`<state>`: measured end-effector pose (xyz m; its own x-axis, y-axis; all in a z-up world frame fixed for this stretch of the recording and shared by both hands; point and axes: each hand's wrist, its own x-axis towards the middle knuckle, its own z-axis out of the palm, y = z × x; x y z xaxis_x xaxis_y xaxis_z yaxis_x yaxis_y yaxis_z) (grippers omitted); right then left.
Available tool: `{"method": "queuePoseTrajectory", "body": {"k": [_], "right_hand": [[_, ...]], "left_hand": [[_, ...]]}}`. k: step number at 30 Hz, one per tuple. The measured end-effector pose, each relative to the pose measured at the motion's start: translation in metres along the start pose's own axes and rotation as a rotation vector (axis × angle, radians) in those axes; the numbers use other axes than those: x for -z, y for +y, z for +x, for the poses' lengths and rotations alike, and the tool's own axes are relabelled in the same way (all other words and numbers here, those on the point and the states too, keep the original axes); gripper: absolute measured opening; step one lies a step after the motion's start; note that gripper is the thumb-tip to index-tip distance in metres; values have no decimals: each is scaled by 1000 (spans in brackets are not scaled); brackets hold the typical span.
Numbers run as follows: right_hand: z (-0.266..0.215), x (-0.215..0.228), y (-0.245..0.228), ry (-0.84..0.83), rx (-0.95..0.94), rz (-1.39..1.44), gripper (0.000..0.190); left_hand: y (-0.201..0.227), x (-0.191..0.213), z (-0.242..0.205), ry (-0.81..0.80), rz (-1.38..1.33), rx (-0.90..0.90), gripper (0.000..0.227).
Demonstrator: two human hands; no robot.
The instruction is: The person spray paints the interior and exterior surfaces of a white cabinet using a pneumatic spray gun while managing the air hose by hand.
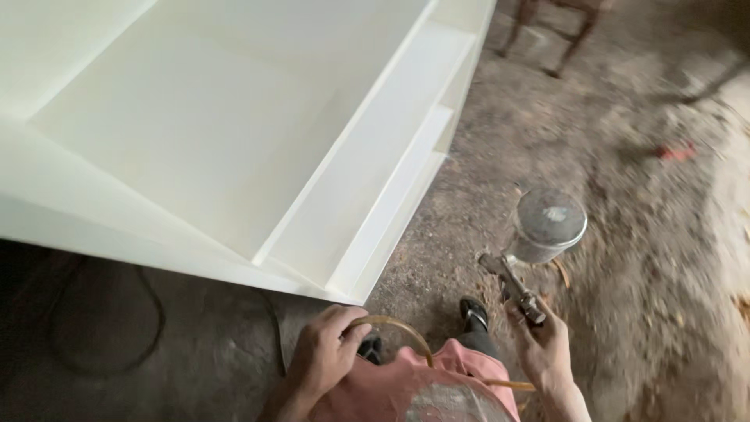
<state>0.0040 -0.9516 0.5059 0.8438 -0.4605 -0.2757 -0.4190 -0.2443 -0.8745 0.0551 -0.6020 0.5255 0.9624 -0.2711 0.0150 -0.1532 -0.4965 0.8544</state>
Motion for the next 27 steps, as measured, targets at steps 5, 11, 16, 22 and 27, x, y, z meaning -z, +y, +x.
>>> {"method": "queuePoseTrajectory", "body": {"k": [5,11,16,22,27], "right_hand": [[151,41,-21,-279,167,-98,46],[287,23,-36,-444,384,-180,62],[345,-58,-8,-623,535,-132,65],[298,-81,17,-789,620,-142,65],[270,-94,18,-867,464,-320,65]], "left_hand": [[45,-70,-6,271,27,296,21],[122,-136,-15,552,214,511,23],[157,-172,-19,598,27,776,23],[153,-177,-21,603,66,837,21],[151,-182,-27,756,201,774,19]]}}
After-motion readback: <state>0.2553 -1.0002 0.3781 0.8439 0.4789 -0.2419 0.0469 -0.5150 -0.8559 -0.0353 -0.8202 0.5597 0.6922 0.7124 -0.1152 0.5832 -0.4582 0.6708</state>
